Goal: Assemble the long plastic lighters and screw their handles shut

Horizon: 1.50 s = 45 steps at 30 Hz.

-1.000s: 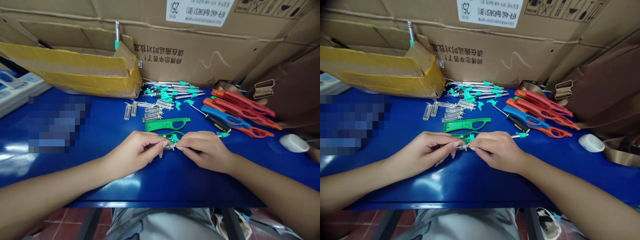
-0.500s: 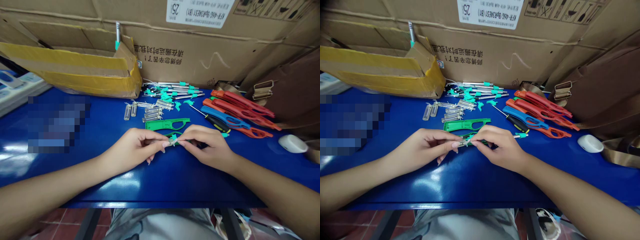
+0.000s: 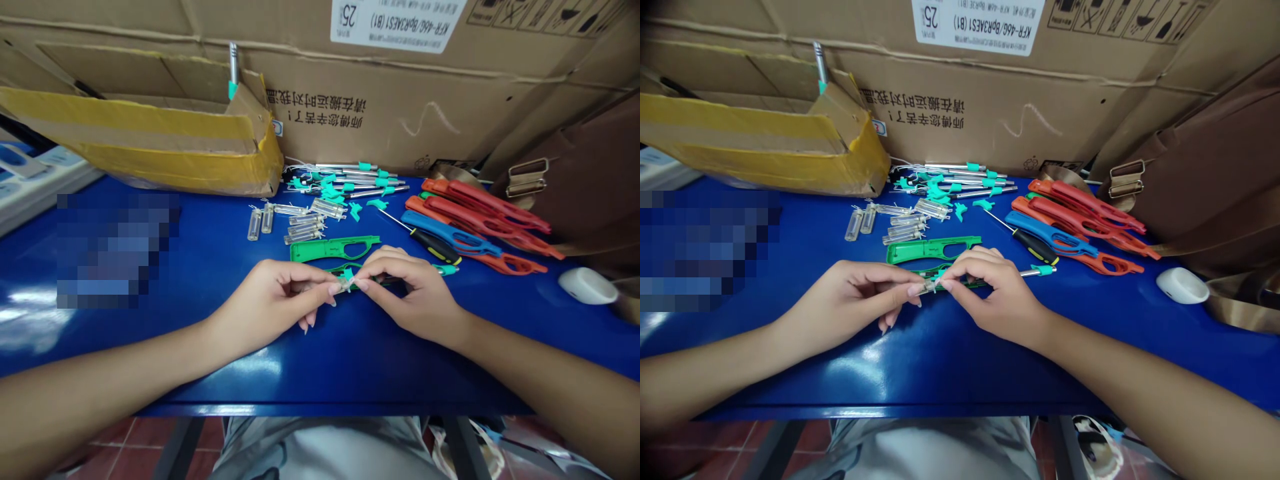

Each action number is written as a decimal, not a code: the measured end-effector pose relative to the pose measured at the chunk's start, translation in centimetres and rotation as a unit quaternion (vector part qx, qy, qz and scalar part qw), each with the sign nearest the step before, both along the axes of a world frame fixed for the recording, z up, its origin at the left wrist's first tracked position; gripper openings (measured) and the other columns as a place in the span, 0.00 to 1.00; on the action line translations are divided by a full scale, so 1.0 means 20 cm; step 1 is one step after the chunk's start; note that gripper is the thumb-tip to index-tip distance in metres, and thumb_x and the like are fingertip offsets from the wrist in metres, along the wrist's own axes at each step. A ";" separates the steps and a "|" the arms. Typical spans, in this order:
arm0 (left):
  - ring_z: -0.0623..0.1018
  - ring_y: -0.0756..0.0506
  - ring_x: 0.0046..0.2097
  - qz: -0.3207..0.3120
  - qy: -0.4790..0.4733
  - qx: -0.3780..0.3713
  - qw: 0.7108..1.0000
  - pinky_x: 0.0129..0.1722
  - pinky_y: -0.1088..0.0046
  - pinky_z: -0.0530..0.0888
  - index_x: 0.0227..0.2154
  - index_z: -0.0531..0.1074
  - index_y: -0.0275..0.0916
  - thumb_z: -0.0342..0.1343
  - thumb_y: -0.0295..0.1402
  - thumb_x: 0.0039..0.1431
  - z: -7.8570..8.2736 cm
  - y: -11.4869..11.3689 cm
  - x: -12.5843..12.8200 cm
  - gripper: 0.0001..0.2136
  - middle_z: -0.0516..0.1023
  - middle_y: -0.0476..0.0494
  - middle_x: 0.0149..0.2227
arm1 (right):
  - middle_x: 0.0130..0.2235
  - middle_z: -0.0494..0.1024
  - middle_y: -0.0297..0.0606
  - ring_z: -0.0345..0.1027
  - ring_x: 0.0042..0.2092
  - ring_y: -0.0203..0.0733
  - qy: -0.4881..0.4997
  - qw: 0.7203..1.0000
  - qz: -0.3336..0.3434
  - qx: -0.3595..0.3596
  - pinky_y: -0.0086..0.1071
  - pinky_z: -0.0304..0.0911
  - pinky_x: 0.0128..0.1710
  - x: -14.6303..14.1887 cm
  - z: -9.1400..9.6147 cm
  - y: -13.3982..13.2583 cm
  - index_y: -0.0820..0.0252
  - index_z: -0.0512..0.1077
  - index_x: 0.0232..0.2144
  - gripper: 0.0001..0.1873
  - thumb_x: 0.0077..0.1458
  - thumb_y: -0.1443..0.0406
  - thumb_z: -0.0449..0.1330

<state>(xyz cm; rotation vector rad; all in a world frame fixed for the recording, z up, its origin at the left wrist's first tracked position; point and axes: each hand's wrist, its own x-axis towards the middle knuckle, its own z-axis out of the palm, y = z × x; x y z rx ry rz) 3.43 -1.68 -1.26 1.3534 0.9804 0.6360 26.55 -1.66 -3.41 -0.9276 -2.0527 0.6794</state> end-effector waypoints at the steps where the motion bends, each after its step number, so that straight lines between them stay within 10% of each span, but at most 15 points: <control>1: 0.72 0.57 0.21 0.000 -0.003 -0.003 1.000 0.21 0.86 0.74 0.38 0.83 0.35 0.62 0.33 0.61 0.00 0.00 0.00 0.08 0.82 0.48 0.29 | 0.33 0.80 0.33 0.71 0.37 0.38 0.000 1.000 0.000 -0.002 0.40 0.60 0.43 0.00 0.00 0.00 0.57 0.76 0.35 0.04 0.62 0.71 0.63; 20: 0.76 0.56 0.24 -0.025 0.037 0.137 0.990 0.24 0.86 0.75 0.40 0.84 0.36 0.62 0.30 0.62 -0.02 0.00 -0.02 0.07 0.81 0.48 0.30 | 0.33 0.80 0.34 0.70 0.37 0.40 -0.058 0.998 -0.004 0.003 0.41 0.60 0.42 0.00 0.02 0.00 0.56 0.76 0.34 0.05 0.64 0.67 0.62; 45: 0.73 0.55 0.22 -0.014 0.021 0.011 1.000 0.22 0.83 0.73 0.35 0.83 0.34 0.62 0.35 0.61 0.03 0.01 -0.01 0.09 0.81 0.45 0.28 | 0.31 0.80 0.35 0.70 0.36 0.40 -0.028 1.000 -0.009 0.008 0.41 0.60 0.41 0.00 0.03 0.00 0.56 0.76 0.32 0.05 0.61 0.69 0.64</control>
